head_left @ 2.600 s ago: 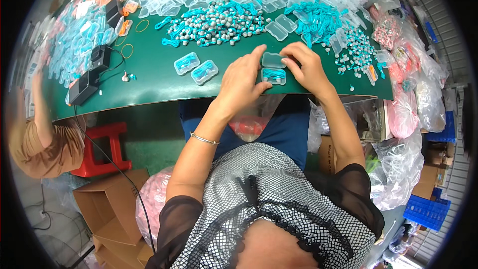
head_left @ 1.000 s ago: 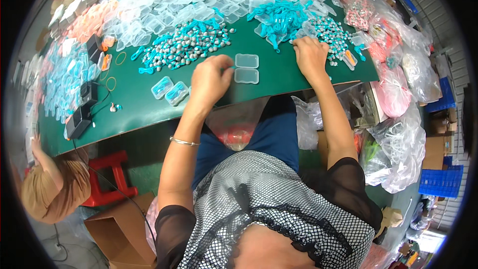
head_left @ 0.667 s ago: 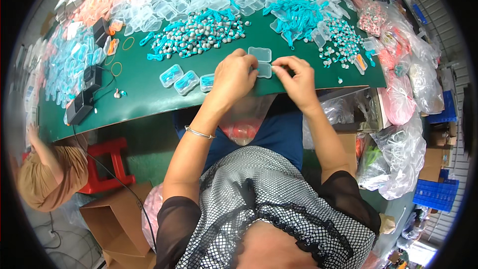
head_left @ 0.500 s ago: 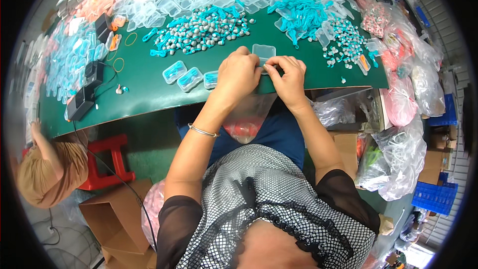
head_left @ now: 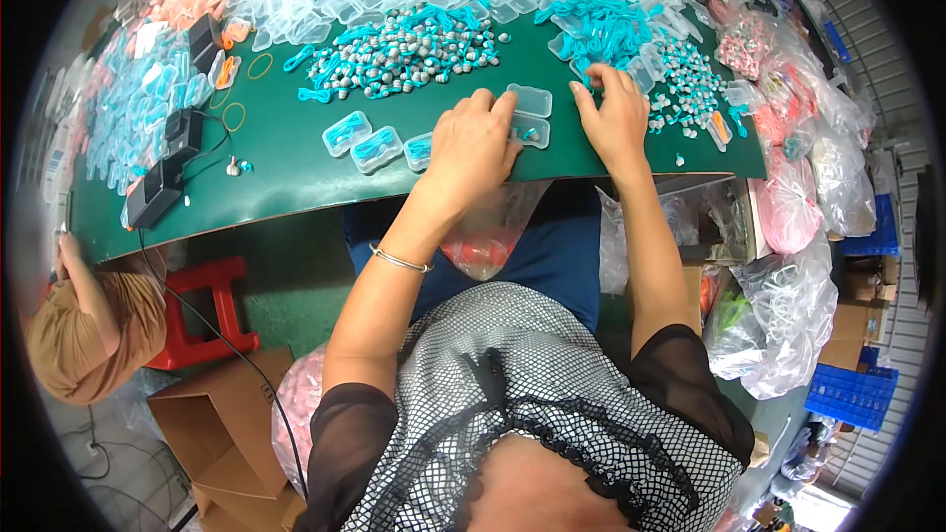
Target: The recorder is sorting and placing small components into small plastic boxes.
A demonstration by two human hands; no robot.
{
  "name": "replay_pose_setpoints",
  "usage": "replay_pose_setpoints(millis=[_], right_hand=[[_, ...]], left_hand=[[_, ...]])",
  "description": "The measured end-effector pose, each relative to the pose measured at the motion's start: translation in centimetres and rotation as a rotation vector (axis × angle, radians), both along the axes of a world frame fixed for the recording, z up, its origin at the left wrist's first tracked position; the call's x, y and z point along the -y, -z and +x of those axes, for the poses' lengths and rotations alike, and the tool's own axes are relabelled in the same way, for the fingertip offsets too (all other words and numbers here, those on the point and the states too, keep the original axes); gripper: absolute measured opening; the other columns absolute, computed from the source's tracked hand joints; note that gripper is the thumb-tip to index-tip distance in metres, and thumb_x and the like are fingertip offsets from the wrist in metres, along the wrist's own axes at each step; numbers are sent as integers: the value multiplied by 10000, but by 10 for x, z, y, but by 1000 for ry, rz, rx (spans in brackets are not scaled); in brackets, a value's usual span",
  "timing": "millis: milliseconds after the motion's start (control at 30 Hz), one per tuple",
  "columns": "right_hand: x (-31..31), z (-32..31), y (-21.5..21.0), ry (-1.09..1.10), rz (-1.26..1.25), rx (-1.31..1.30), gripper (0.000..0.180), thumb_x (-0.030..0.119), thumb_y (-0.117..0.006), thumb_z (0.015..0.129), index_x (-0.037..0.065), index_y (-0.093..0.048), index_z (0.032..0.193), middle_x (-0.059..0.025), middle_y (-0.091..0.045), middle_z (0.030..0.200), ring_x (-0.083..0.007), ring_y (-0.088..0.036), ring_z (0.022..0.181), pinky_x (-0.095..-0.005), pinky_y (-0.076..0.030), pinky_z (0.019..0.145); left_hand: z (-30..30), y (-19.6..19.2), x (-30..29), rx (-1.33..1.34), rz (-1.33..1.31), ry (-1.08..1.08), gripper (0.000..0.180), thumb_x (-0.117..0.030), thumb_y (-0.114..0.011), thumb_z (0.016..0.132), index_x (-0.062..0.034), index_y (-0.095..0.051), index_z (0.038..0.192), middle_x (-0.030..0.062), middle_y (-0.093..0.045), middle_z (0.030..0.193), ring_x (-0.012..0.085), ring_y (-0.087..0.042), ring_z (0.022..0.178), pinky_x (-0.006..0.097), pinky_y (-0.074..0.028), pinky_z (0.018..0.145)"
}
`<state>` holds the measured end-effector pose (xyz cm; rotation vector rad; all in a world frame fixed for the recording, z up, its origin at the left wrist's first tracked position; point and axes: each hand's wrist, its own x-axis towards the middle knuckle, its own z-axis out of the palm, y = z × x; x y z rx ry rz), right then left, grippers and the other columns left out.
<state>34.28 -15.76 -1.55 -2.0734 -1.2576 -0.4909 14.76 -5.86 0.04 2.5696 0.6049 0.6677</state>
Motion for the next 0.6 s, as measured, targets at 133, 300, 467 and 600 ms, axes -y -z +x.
replay_pose_setpoints(millis=[133,300,467,600], right_hand=[[-9,24,13,27,-73,103,189,201,-727,831,96,-662,975,-82,-661,915,-291,-634,884,-444,-473,754],[10,31,7,-22,31,-107,176,98,-704,836,54,-694,1006,-137,-662,968,-306,-660,841,-397,-522,702],[23,-16,-4,-445,121,-482,188,14,-673,857,39,-718,1038,-60,-663,930,-124,-604,787,-255,-485,690],[19,-33,-1,-470,94,-491,145,35,-695,826,54,-709,969,-73,-671,934,-192,-631,806,-305,-484,708]], left_hand=[[5,2,-4,-68,22,54,410,-163,-779,759,-35,-641,1124,143,-604,990,345,-612,953,453,-501,809],[2,3,-3,-41,-51,67,408,-173,-794,746,-32,-649,1101,133,-607,985,344,-608,963,449,-500,815],[1,2,-2,-50,-64,59,401,-173,-811,721,-35,-664,1067,129,-619,947,344,-616,940,452,-499,792],[4,1,-3,-53,-79,55,407,-186,-824,704,-38,-671,1052,126,-627,933,343,-623,924,449,-497,776]])
